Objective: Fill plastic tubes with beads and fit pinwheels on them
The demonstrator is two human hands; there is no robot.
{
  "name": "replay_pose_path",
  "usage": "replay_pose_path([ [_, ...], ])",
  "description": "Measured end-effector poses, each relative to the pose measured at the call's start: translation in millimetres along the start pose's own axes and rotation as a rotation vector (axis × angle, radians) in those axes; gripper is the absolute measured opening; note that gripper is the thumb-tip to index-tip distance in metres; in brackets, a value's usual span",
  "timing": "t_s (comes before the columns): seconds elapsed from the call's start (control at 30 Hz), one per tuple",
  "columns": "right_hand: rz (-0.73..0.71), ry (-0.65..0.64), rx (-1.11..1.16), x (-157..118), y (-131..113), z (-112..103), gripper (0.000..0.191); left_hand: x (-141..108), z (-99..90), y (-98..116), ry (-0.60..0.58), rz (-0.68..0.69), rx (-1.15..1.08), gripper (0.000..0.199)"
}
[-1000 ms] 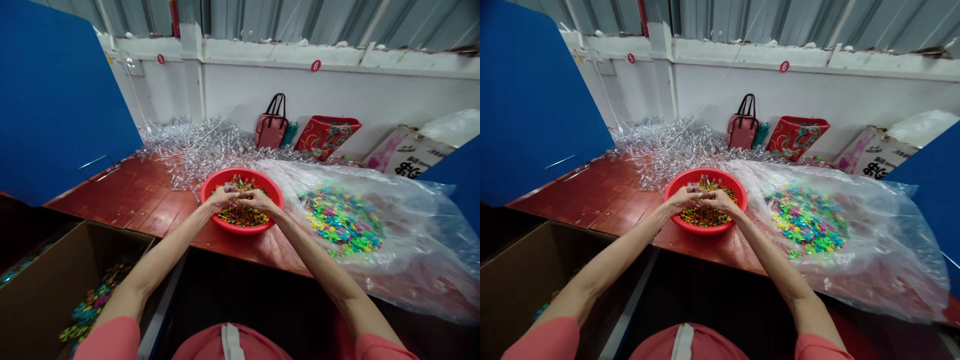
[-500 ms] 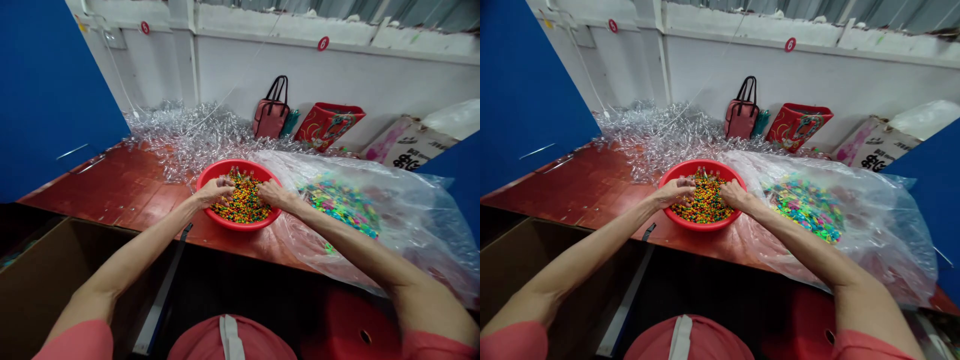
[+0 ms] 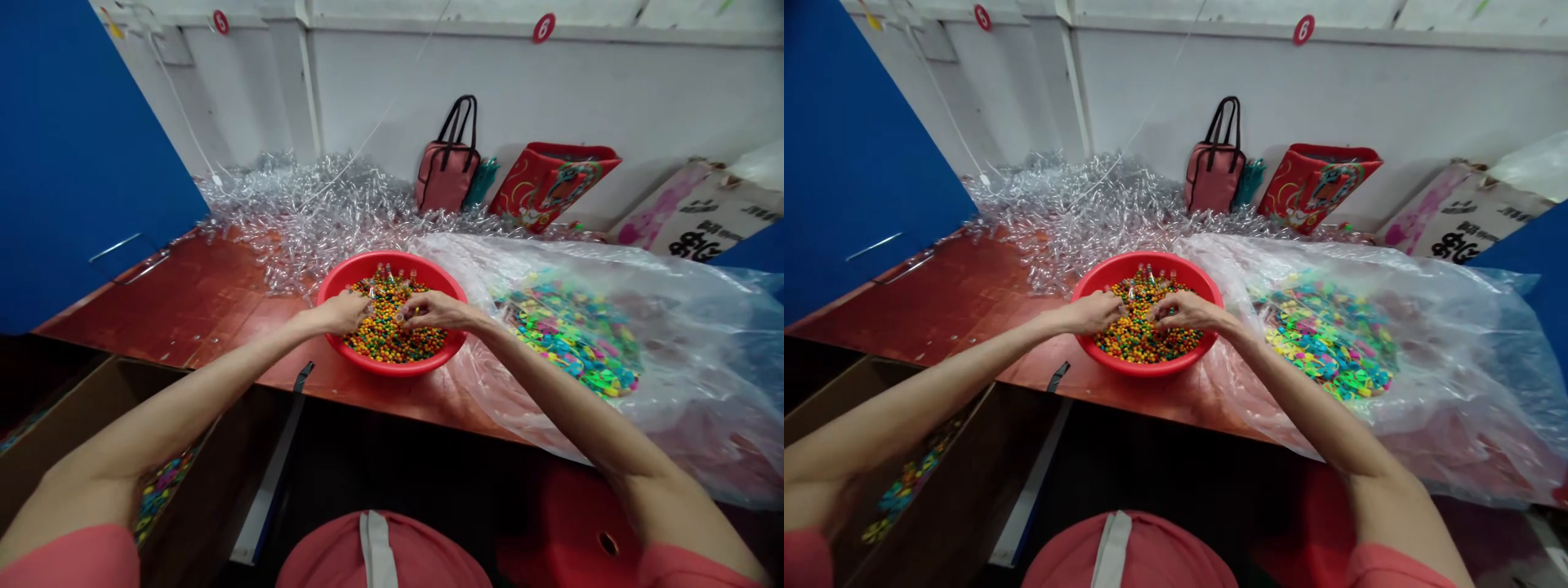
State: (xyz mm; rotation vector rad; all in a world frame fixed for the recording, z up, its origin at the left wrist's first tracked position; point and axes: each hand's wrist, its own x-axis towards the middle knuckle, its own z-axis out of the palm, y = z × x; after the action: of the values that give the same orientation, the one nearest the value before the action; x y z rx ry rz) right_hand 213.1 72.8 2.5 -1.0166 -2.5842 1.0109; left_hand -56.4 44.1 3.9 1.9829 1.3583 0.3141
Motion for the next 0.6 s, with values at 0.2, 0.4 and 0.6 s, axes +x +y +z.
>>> replay_pose_path([
  [0.2,0.188,0.108,-0.702,-12.0,-3.7,-6.1,0.022,28.6,68.6,23.6,-0.031,0.027,0.104,0.027],
  [0.4,0.123,-0.045,-1.023,4.0,-8.6,30.2,0.031,34.8,45.1,24.4,-0.105,0.156,-0.032,0.015],
  [0.6,-0.123,-0.258,-0.709,27.2,-21.8,49.1,0.026,16.7,-26.3,-10.1,0.017,0.14,-0.233,0.018],
])
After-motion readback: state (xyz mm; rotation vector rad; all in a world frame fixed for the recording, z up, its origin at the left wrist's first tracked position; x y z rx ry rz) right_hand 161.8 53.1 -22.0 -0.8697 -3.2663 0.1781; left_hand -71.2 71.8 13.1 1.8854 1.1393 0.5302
